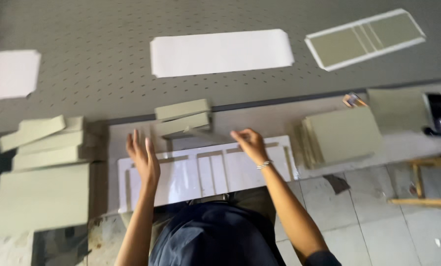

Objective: The person assembles books by placing beige rectangular covers onto a white template, inserting a red sheet, and stacking the completed units. The process is repeated multiple times with consistent hand movements.

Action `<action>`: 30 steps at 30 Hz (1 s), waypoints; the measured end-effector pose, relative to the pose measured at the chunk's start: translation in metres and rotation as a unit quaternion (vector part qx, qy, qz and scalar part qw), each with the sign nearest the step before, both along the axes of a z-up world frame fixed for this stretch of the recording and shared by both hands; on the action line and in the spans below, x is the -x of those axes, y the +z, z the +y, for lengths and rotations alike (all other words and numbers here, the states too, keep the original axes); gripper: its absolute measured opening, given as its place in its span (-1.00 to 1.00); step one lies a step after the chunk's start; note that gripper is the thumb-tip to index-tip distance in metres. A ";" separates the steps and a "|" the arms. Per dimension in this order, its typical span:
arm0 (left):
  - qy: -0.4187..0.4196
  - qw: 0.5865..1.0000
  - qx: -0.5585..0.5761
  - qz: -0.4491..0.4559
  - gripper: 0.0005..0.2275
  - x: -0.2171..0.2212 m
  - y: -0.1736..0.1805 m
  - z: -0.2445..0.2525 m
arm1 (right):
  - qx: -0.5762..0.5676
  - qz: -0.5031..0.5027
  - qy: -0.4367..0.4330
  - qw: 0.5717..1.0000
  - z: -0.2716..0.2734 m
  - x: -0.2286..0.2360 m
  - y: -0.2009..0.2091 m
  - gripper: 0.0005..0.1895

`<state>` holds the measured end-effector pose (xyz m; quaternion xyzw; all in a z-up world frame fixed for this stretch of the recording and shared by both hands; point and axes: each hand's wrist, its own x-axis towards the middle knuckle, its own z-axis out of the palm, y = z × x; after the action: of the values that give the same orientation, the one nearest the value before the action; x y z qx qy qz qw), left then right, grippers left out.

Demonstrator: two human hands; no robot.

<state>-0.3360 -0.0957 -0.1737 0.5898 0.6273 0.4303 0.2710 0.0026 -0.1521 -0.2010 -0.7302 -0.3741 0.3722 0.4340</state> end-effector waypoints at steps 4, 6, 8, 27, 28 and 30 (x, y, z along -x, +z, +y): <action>-0.092 0.985 -0.128 0.064 -0.51 -0.018 0.014 -0.035 | -0.033 0.099 -0.028 0.994 0.003 0.037 -0.003 -0.67; -0.089 0.949 -0.248 0.175 -0.66 -0.019 -0.022 -0.045 | -0.124 -0.033 -0.019 0.992 0.001 0.044 0.001 -0.78; -0.165 0.930 -0.246 0.217 -0.72 -0.024 -0.019 -0.035 | -0.167 -0.093 -0.051 0.980 -0.019 0.041 0.036 -0.80; -0.178 0.938 -0.191 0.230 -0.70 0.134 -0.048 -0.026 | -0.034 -0.587 0.123 0.800 -0.162 -0.096 0.085 -0.01; -0.184 0.936 -0.195 0.229 -0.70 0.145 -0.050 -0.032 | -0.032 -0.587 0.115 0.800 -0.164 -0.089 0.080 -0.01; -0.105 0.932 -0.273 0.215 -0.81 0.170 -0.054 -0.049 | -0.110 -0.662 0.063 0.739 -0.164 -0.079 0.072 -0.39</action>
<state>-0.5060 -0.1442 -0.2279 0.7818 0.4638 0.4168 0.0018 0.0811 -0.3163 -0.1289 -0.7145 -0.6506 -0.2224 0.1296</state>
